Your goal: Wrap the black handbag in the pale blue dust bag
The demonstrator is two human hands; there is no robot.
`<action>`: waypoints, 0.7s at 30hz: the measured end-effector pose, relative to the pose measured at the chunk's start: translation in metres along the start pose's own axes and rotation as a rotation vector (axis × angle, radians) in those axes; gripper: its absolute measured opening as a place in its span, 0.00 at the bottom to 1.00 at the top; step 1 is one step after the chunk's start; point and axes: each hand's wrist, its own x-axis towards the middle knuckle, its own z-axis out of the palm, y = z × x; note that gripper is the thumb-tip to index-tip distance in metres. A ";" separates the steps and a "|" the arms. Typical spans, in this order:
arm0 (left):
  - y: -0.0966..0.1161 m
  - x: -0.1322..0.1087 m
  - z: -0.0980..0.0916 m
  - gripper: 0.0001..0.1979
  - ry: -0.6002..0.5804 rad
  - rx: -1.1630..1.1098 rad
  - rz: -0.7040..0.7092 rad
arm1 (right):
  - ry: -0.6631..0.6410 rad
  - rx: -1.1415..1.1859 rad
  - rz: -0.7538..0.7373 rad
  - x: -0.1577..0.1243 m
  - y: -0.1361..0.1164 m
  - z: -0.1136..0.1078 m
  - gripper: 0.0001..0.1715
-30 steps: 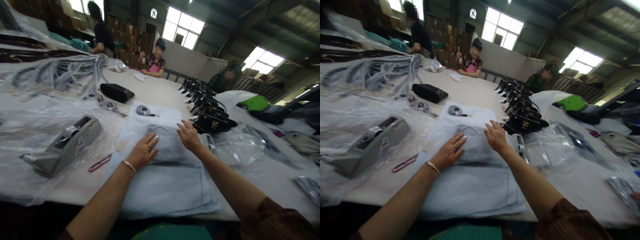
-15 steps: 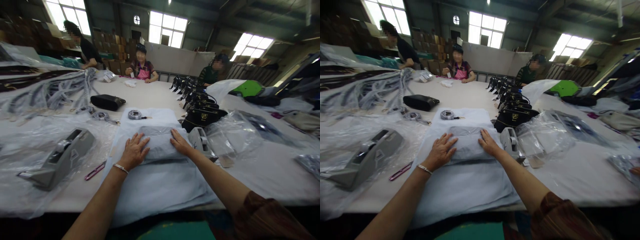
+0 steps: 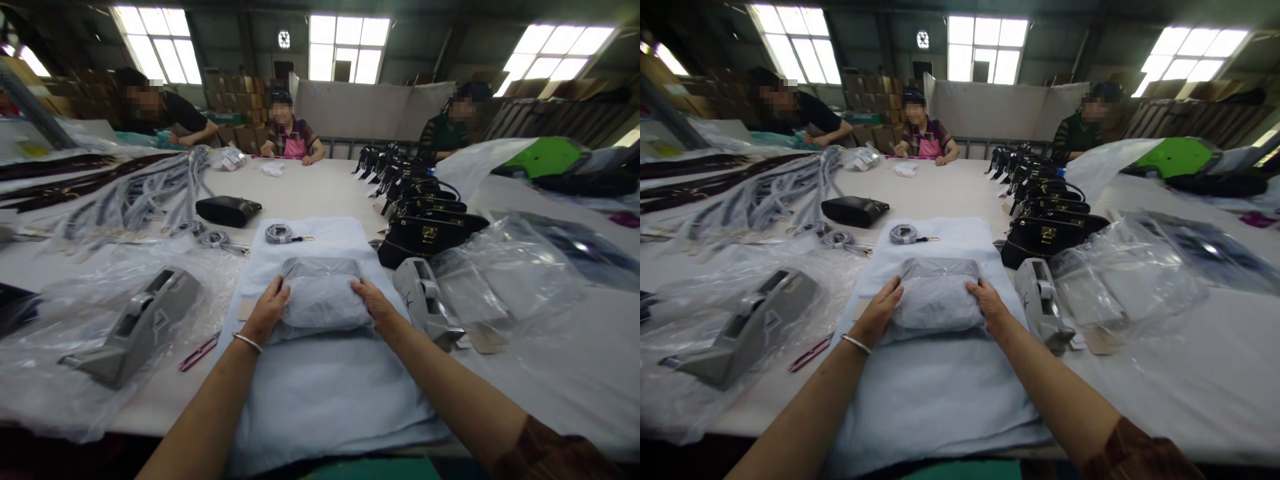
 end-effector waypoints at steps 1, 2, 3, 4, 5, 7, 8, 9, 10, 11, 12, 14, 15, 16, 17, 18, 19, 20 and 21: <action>0.002 0.001 -0.001 0.30 -0.002 -0.061 -0.029 | 0.008 0.044 0.034 0.000 -0.001 0.001 0.26; 0.004 0.002 -0.001 0.30 -0.004 -0.109 -0.048 | 0.016 0.079 0.064 0.000 -0.001 0.003 0.25; 0.007 0.002 -0.002 0.29 -0.005 -0.145 -0.056 | 0.023 0.106 0.089 -0.001 -0.001 0.005 0.24; 0.009 0.003 -0.003 0.29 -0.004 -0.167 -0.052 | 0.028 0.123 0.105 -0.002 -0.002 0.007 0.22; 0.013 0.003 -0.004 0.29 0.001 -0.175 -0.040 | 0.031 0.134 0.105 -0.003 -0.004 0.009 0.21; 0.020 0.001 -0.005 0.28 0.024 -0.168 -0.001 | 0.029 0.139 0.062 -0.009 -0.008 0.014 0.19; 0.024 -0.001 -0.005 0.28 0.038 -0.167 0.021 | 0.022 0.132 0.025 -0.013 -0.011 0.017 0.19; 0.029 -0.003 -0.006 0.28 0.052 -0.174 0.039 | 0.014 0.120 -0.016 -0.018 -0.015 0.020 0.19; 0.034 -0.006 -0.006 0.28 0.067 -0.199 0.050 | 0.003 0.106 -0.054 -0.023 -0.018 0.023 0.20; 0.039 -0.010 -0.006 0.29 0.081 -0.241 0.054 | -0.015 0.092 -0.084 -0.028 -0.021 0.025 0.21; 0.044 -0.014 -0.006 0.30 0.096 -0.296 0.052 | -0.036 0.082 -0.107 -0.033 -0.024 0.027 0.24; 0.056 -0.024 -0.007 0.31 0.120 -0.412 0.040 | -0.075 0.068 -0.139 -0.043 -0.029 0.028 0.28; 0.062 -0.029 -0.008 0.32 0.125 -0.460 0.036 | -0.091 0.060 -0.152 -0.048 -0.030 0.028 0.30; 0.069 -0.035 -0.009 0.33 0.130 -0.496 0.037 | -0.107 0.052 -0.162 -0.053 -0.032 0.026 0.32; 0.077 -0.041 -0.009 0.33 0.132 -0.520 0.040 | -0.124 0.047 -0.172 -0.059 -0.033 0.025 0.34; 0.086 -0.047 -0.009 0.34 0.130 -0.531 0.047 | -0.143 0.051 -0.178 -0.066 -0.034 0.022 0.35; 0.096 -0.053 -0.007 0.34 0.126 -0.531 0.057 | -0.164 0.064 -0.182 -0.074 -0.034 0.019 0.38; 0.106 -0.059 -0.005 0.34 0.121 -0.520 0.069 | -0.184 0.083 -0.185 -0.083 -0.035 0.016 0.40; 0.117 -0.066 -0.001 0.34 0.112 -0.504 0.077 | -0.197 0.105 -0.191 -0.093 -0.037 0.012 0.43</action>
